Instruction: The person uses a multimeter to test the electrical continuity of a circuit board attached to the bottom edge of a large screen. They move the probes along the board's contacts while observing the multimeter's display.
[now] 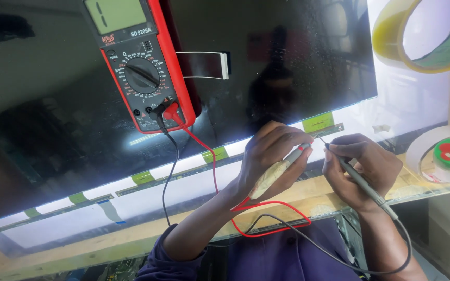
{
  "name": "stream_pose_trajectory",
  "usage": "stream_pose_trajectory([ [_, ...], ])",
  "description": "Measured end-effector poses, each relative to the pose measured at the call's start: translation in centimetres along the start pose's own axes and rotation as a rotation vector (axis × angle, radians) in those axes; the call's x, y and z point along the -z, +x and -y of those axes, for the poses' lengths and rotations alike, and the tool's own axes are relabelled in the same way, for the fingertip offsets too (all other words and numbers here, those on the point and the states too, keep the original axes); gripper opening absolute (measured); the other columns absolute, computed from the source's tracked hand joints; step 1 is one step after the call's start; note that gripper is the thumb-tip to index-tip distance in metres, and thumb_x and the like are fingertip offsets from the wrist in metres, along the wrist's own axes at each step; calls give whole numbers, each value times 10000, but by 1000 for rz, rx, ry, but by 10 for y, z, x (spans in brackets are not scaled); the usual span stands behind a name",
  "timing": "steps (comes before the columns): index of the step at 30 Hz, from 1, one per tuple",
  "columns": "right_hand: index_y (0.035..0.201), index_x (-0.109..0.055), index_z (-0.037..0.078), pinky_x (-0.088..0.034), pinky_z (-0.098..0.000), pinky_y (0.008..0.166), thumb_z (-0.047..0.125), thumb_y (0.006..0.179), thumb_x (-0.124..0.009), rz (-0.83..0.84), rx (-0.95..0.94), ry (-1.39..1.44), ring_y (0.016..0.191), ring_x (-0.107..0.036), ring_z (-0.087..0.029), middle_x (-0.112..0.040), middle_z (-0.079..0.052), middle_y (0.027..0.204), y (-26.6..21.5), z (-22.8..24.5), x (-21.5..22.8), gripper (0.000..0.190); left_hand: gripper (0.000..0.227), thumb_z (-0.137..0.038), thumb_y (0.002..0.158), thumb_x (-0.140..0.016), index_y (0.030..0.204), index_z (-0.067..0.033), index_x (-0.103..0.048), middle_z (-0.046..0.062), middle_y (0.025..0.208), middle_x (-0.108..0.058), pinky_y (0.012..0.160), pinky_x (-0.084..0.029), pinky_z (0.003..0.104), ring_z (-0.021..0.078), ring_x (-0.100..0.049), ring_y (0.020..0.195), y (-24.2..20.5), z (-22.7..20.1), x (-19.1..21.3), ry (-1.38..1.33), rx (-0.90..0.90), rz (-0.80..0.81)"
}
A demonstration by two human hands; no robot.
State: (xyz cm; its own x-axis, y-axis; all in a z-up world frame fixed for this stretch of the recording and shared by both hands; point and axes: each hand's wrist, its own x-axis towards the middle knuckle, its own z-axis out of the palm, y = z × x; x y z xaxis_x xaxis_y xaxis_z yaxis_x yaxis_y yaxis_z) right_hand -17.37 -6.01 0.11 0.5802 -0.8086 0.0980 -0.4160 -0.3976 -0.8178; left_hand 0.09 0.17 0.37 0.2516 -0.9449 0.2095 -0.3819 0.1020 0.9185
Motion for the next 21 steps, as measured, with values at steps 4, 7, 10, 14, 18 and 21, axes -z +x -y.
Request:
stream_pose_trajectory([
  [4,838,-588,-15,-442,-271,582,-34,884,-667,-3,5,-27,646,-610,-216,-664,-167,822,0,0,0,94,44,16,916,-637,947,5,-608,95,917,-675,764,-483,352,267,-618,797,0,0,0,-2,-4,-1],
  [7,843,-592,-13,-455,-278,600,-40,886,-671,-1,10,-44,667,-626,-222,-670,-165,829,0,-1,0,94,54,20,913,-642,949,1,-608,91,917,-675,766,-488,350,267,-619,801,-1,1,0,-7,-4,-3],
  [10,871,-606,-10,-454,-287,614,-21,903,-682,12,2,-71,698,-638,-224,-681,-162,863,-3,-1,3,84,73,19,914,-658,962,-9,-610,76,932,-672,780,-500,350,268,-616,817,-3,1,-2,-10,3,-16],
  [14,930,-638,-38,-497,-317,709,-25,934,-714,30,-6,-92,780,-657,-243,-699,-191,937,-10,-9,4,77,91,-13,926,-686,991,-19,-623,64,970,-675,821,-528,353,265,-642,854,-9,3,-6,-34,26,-64],
  [18,965,-682,-32,-473,-271,768,-3,994,-725,54,-118,-139,811,-641,-188,-705,-160,993,-16,-5,2,60,121,-17,941,-706,1008,-83,-630,17,986,-669,828,-535,315,221,-627,850,-14,4,-7,-25,70,-86],
  [21,930,-606,-136,-466,-288,696,-148,975,-697,-18,-128,67,767,-594,-231,-649,-258,956,-18,-6,-1,103,138,-27,943,-711,1026,-95,-624,22,994,-675,832,-530,311,215,-626,840,-16,5,-9,-32,68,-76],
])
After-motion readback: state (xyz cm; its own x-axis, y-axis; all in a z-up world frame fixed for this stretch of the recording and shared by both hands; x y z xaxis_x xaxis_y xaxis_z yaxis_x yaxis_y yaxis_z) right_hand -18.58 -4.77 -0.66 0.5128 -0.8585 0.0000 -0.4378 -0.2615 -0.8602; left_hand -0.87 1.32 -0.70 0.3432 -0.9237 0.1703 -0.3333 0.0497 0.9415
